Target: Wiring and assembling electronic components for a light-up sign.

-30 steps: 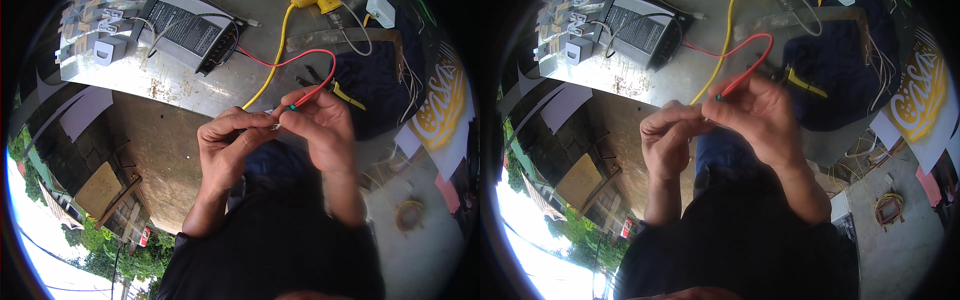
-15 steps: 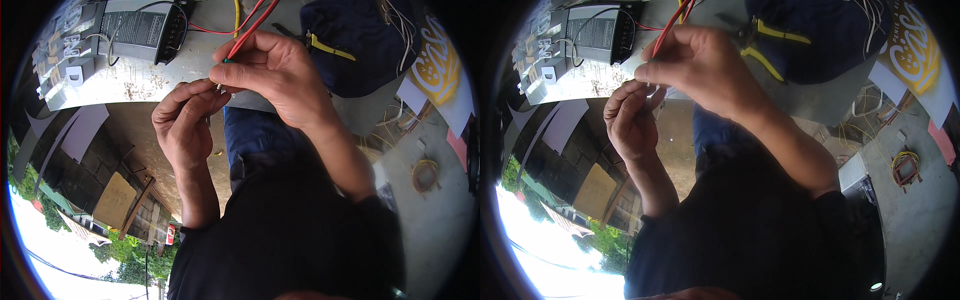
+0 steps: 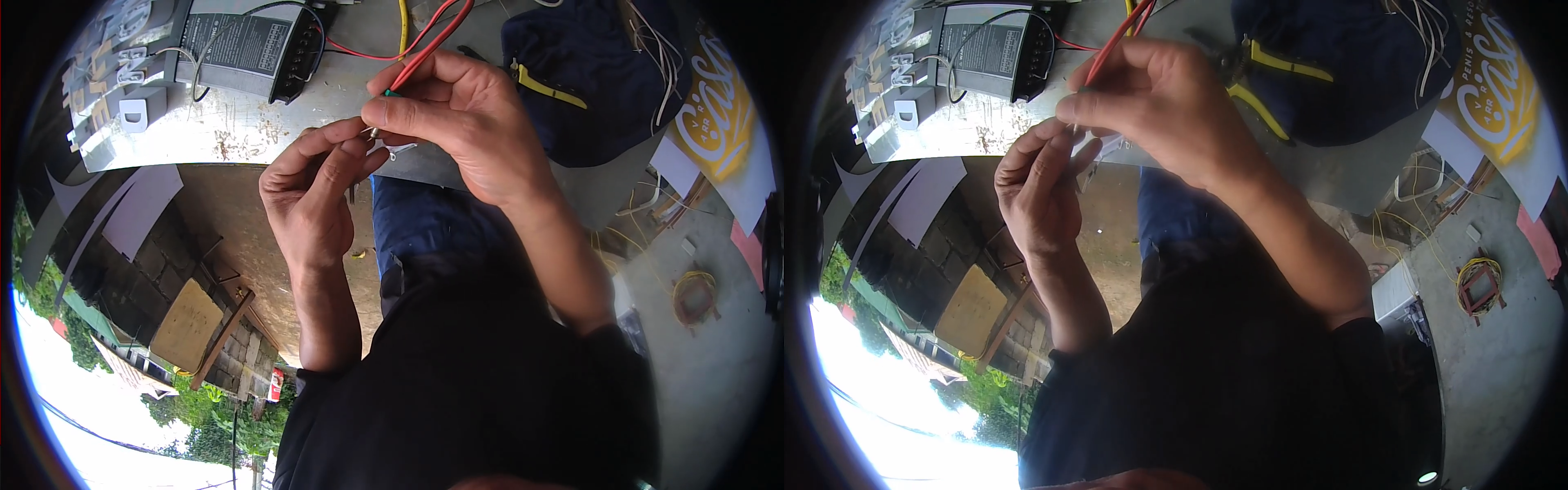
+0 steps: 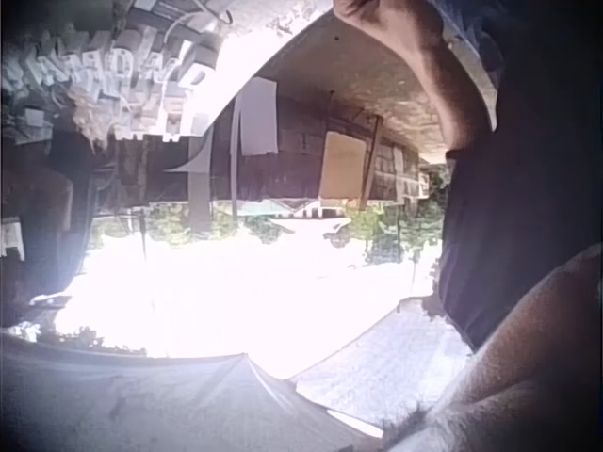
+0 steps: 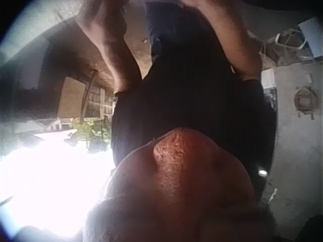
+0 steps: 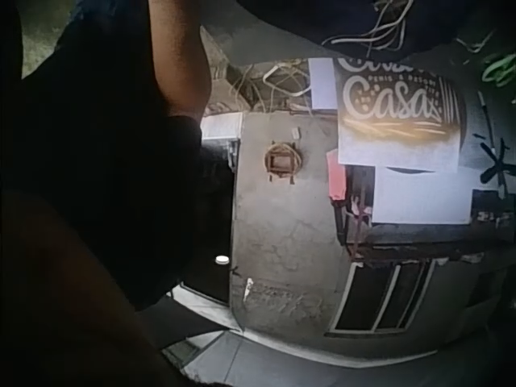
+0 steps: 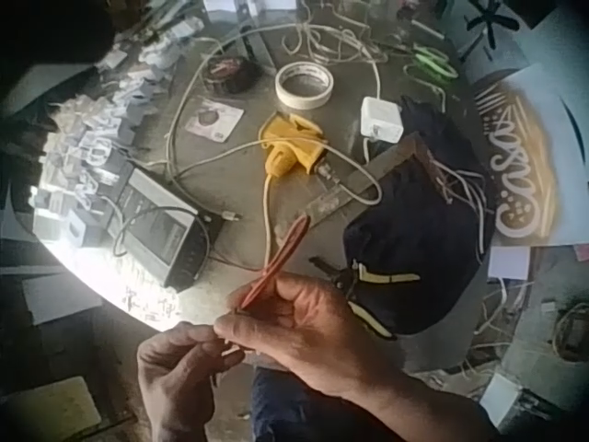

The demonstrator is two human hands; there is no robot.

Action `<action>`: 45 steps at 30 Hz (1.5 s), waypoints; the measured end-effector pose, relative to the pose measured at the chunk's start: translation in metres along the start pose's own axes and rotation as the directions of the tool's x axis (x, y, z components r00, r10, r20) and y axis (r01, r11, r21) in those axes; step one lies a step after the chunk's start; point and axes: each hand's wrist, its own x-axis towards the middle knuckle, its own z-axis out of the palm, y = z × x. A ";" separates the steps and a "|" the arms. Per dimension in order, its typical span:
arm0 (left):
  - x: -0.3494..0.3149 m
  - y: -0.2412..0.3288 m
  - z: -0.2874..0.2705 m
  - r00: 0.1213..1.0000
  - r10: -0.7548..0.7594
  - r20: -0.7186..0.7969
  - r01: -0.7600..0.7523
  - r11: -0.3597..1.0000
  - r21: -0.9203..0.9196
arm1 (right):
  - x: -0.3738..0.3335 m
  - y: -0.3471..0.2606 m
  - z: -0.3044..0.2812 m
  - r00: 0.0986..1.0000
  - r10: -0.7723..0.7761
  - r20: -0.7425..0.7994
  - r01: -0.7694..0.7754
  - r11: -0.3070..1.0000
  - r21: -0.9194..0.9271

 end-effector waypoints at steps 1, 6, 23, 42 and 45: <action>0.001 0.001 0.000 1.000 0.004 -0.008 -0.004 0.999 0.038 | 0.000 -0.001 -0.001 1.000 -0.001 0.009 0.002 0.999 -0.037; 0.004 0.009 -0.001 0.998 -0.028 0.049 0.024 0.996 0.090 | -0.001 -0.007 -0.003 0.999 0.010 0.034 -0.008 0.999 -0.052; 0.005 0.009 -0.010 0.982 -0.012 0.186 -0.021 0.984 0.174 | -0.002 -0.010 -0.007 0.992 0.115 0.047 -0.113 0.992 -0.055; -0.001 0.003 -0.011 0.977 0.031 0.209 -0.076 0.974 0.212 | -0.005 -0.007 -0.008 0.989 0.137 0.058 -0.131 0.988 -0.087; -0.001 0.003 -0.009 0.981 0.014 0.195 -0.060 0.971 0.232 | -0.005 -0.006 -0.008 0.990 0.133 0.047 -0.130 0.989 -0.072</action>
